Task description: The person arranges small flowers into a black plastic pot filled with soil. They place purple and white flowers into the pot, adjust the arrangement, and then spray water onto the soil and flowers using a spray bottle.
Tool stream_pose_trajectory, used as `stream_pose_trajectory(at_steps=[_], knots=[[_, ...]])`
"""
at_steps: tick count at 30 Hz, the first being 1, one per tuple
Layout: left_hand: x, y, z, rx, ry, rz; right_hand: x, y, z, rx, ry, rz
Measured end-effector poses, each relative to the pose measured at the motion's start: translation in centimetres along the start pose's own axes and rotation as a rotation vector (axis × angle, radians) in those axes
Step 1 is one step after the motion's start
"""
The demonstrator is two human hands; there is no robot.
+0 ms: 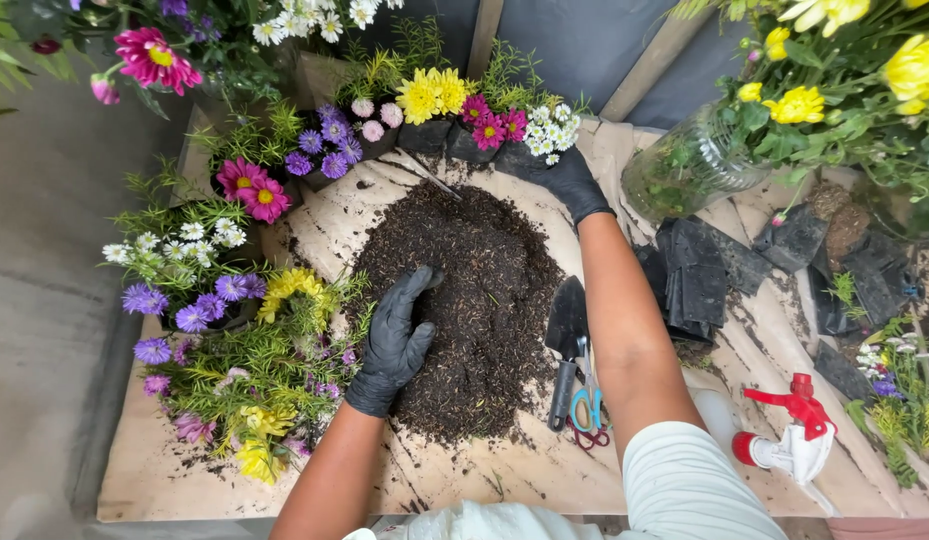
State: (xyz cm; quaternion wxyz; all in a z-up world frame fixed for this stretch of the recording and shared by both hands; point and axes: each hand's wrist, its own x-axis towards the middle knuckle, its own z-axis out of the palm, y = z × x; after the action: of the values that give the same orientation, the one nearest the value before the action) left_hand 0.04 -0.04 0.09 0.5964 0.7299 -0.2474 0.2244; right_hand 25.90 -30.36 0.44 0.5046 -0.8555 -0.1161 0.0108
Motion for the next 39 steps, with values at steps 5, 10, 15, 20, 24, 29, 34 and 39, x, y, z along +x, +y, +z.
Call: stream_pose_trajectory(at_steps=[5,10,15,20,24,29,34,39], knots=[[-0.3,-0.5,0.2,0.048,-0.001,-0.001,-0.5,-2.0,-0.2,0.016,-0.010,-0.041],[-0.3,-0.8,0.3,0.067,-0.012,0.015,0.6,1.4,-0.9,0.128,-0.065,-0.004],[0.4,0.1,0.1,0.080,-0.002,0.087,-1.0,3.0,-1.2,0.044,0.132,0.192],[0.4,-0.2,0.1,0.140,-0.019,0.156,-8.3,-1.6,0.5,0.083,0.353,0.110],[0.8,-0.5,0.5,0.277,-0.033,0.286,-19.1,-11.1,3.4,0.307,0.323,-0.054],[-0.1,-2.1,0.5,0.370,-0.126,0.204,-31.0,-13.5,4.3,0.205,0.326,-0.109],[-0.1,-1.7,0.5,0.380,-0.123,0.188,-43.1,-7.5,-1.5,-0.180,0.650,-0.343],[0.0,-0.1,0.8,0.278,-0.090,0.111,-44.8,-15.2,-5.7,-0.298,1.035,-0.345]])
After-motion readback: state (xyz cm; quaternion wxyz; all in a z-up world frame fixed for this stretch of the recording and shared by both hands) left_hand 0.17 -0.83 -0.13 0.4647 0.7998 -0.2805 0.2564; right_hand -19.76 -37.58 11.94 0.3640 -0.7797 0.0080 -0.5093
